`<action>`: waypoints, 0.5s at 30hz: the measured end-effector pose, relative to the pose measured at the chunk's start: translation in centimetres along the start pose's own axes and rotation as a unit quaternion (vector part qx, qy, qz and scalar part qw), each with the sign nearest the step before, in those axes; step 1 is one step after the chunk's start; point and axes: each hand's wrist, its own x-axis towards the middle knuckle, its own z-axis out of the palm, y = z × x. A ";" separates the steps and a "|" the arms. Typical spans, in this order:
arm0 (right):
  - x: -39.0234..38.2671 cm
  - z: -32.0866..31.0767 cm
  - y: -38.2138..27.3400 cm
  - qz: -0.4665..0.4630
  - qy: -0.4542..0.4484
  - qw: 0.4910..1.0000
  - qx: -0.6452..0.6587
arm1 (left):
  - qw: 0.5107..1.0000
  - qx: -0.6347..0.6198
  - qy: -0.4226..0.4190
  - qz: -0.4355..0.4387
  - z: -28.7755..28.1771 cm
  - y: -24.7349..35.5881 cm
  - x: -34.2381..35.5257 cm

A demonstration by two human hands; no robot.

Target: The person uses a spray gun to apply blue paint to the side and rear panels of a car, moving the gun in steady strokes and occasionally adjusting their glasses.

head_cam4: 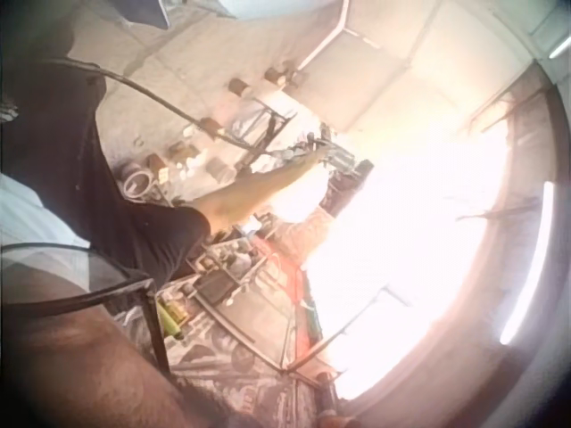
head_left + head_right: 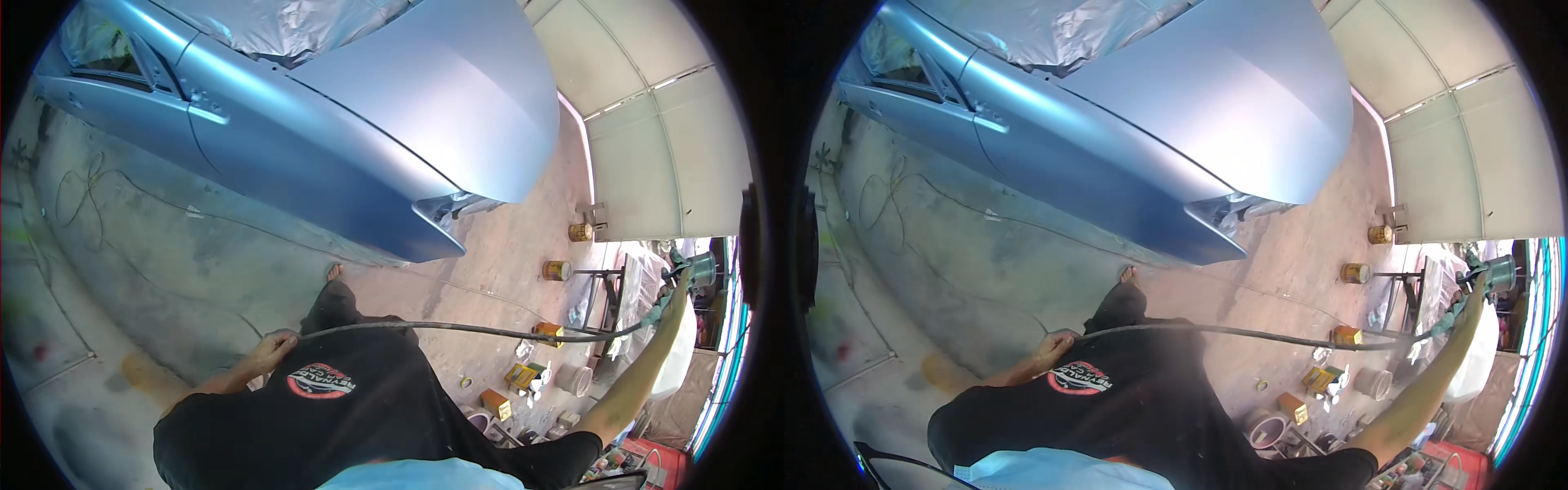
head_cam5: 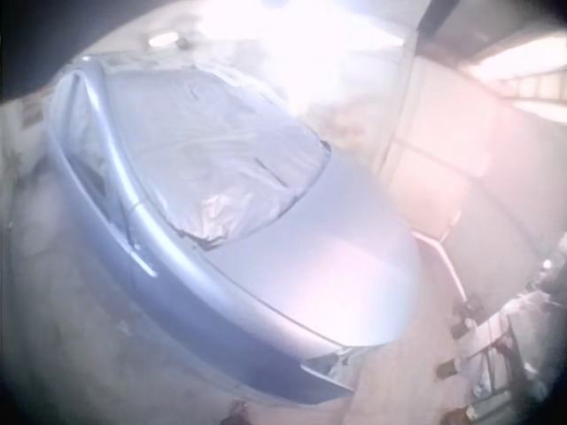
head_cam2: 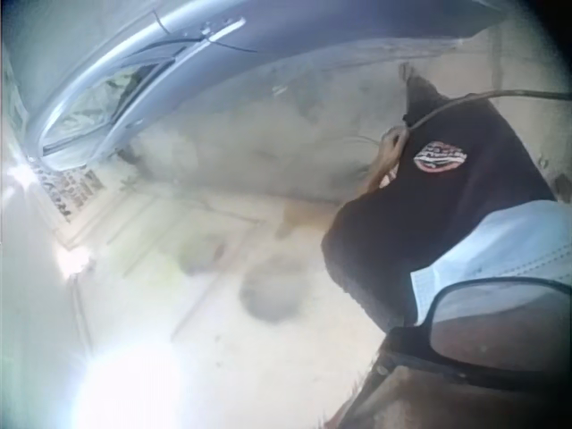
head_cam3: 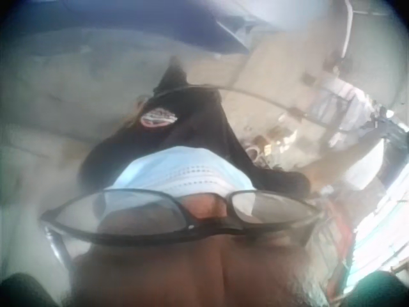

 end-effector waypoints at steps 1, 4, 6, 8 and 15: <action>1.6 -0.1 1.3 0.004 0.019 1.000 0.001 | 1.000 -0.001 -0.012 -0.003 0.5 1.2 0.7; 6.3 2.5 3.0 -0.011 0.039 0.999 0.008 | 0.997 0.058 -0.020 0.056 0.9 5.4 3.3; 8.0 5.6 3.6 0.051 0.016 0.999 0.011 | 0.999 0.018 0.007 0.044 2.5 8.8 3.4; 9.1 9.6 3.9 0.051 0.001 0.996 0.075 | 0.999 0.016 0.025 0.021 4.2 8.9 3.2; 18.5 19.4 6.6 0.030 -0.092 0.986 0.136 | 0.989 0.032 0.124 -0.069 7.9 10.4 2.6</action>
